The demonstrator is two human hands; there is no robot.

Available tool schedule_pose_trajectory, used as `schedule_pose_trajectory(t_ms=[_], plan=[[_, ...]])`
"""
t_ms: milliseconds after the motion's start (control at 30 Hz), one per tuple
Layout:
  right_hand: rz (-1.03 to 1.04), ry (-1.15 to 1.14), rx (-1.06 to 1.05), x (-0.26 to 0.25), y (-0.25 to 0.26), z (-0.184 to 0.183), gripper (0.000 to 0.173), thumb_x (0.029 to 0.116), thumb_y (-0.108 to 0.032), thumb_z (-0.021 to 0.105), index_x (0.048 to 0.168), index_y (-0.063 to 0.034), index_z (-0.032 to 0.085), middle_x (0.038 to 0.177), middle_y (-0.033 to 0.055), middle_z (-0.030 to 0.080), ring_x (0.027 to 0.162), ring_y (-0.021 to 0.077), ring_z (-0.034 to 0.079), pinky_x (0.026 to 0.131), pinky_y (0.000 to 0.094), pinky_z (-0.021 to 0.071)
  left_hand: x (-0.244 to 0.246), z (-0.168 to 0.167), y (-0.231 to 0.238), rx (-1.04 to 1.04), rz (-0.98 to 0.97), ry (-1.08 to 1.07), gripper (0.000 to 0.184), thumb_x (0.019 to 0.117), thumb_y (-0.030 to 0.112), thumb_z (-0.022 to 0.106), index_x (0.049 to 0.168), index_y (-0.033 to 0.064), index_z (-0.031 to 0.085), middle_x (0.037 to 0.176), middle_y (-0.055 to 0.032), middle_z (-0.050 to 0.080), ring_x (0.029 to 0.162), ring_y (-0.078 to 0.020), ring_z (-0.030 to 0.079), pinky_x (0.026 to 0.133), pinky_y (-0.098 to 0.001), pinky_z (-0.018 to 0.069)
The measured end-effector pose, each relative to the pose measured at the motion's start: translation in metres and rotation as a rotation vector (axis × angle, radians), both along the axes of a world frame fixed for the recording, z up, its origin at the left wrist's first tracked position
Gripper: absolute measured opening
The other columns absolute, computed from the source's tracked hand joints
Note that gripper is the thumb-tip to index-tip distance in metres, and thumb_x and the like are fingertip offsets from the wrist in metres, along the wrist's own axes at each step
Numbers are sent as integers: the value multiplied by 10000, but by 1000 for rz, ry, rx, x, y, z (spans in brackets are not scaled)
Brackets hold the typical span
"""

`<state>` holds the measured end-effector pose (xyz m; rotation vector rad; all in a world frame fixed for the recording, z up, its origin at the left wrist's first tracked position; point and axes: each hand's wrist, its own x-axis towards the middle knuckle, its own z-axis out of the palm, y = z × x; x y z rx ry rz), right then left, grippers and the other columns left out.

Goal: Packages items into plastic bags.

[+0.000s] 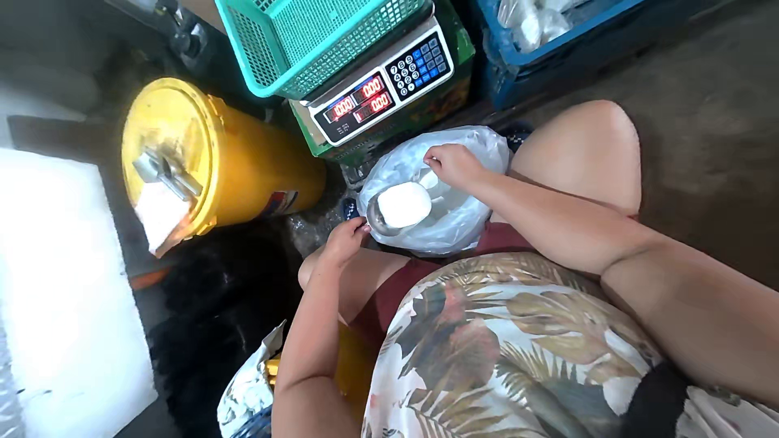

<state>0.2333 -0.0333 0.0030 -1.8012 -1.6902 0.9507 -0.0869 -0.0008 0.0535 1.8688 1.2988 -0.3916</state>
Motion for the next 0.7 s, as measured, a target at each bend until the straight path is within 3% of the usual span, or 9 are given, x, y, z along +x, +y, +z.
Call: schedule_pose_trajectory(t_ms=[167,333,467,633,700], plan=[[49,19,-36,-3,-6,7,265,1063,-128,507,1140,9,720,1064,243,718,1067,417,686,973,583,510,22,16,-3,-2,52,108,353,1104,286,487,1270,38,677,1128,-188,710,1064,-331,675,990,-581,489],[69,11,102,-6,-12,-6,253,1046,-121,536,1092,-2,754,1043,219,739,1046,393,708,960,571,533,59,31,-6,-10,60,215,394,1109,346,456,1206,51,698,1052,-164,702,1012,-317,661,942,-572,491],[90,3,92,-5,-13,-4,271,1055,-123,519,1113,-5,756,1058,212,743,1057,384,709,974,558,532,100,60,-14,21,-65,486,455,1108,433,408,1248,105,690,1236,-166,695,1208,-349,642,992,-613,487],[78,0,129,-3,-12,-7,265,1044,-104,523,1101,5,757,1023,220,743,1019,395,717,939,563,543,124,67,-20,14,-152,626,473,1111,446,374,1251,105,671,1260,-168,684,1217,-348,641,967,-603,503],[77,1,90,0,-12,-1,276,1055,-108,508,1127,6,749,1066,219,741,1064,390,707,976,552,528,118,68,-19,1,-142,605,479,1112,450,373,1257,102,669,1277,-171,676,1237,-351,630,990,-613,488]])
